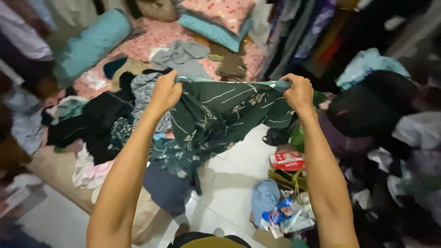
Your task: Folding various pieces of laundry on a bed
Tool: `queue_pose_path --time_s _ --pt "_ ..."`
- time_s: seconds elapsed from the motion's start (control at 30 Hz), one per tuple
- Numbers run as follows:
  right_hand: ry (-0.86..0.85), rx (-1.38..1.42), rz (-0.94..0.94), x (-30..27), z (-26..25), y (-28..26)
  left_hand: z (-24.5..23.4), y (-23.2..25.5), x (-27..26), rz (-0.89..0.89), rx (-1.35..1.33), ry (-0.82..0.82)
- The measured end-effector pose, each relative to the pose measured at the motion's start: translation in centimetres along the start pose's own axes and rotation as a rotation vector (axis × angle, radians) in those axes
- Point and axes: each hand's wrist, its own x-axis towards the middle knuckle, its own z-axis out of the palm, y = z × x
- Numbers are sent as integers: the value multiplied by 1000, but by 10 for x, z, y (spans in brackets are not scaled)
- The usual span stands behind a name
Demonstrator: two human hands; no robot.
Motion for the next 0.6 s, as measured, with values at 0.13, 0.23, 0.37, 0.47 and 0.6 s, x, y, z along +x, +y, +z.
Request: queue_pose_path --time_s 0.13,0.23,0.37,0.47,0.6 --pt "55 -15 53 -23 -40 25 31 33 20 95 -111 -34" --pt "72 50 79 -38 -52 54 43 68 26 -9 -253 -58" --pt "98 163 -33 -49 -59 80 44 106 33 -132 -372 -96" --pt "99 289 27 -52 -63 81 34 121 34 -105 -406 -121" --pt "159 350 121 -54 -72 81 28 131 36 -115 -224 -365"
